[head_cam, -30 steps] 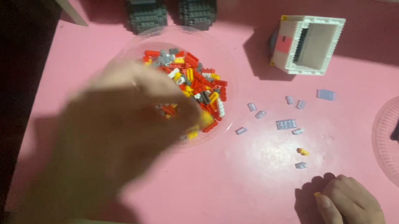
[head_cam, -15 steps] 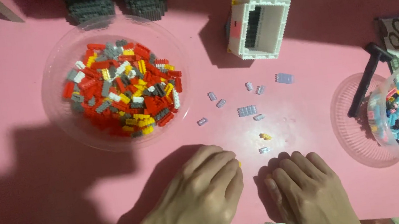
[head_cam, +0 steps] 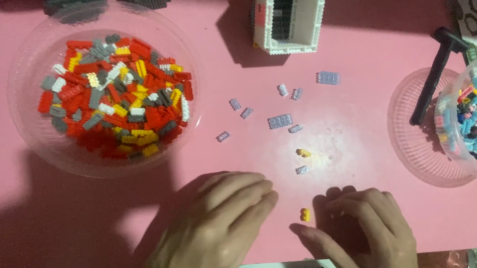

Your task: Assembling small plastic building blocks using hands and a toy hammer

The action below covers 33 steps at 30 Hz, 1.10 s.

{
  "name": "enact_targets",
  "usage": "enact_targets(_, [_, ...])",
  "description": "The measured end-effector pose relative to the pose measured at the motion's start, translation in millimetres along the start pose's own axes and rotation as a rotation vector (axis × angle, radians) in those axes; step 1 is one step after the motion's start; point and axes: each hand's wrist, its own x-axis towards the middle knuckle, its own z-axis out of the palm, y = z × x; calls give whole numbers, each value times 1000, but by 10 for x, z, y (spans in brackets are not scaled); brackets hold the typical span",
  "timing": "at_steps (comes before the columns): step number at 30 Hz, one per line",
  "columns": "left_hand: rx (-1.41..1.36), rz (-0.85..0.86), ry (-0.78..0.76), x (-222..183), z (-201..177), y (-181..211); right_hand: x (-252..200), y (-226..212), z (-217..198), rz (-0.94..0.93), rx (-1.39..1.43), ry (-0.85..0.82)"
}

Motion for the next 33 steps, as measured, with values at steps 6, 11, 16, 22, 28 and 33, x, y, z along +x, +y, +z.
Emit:
enact_targets(6, [89,-162,226,-44,202,132,-70,-34,186,-155,-32,179])
enact_targets(11, [118,-189,252,16,230,176,-34,23,263,-354,-48,253])
enact_targets(16, [150,-197,242,21,210,180,-34,30,227,-217,55,259])
enact_targets(22, [100,-153,178,45,203,172,11,162,26,-174,166,-99])
enact_targets(28, [16,-198,131,-16,250,139,24,168,27,-156,127,-95])
enact_targets(33, [-7,-213,117,-22,249,117,26,113,30,-135,139,-93])
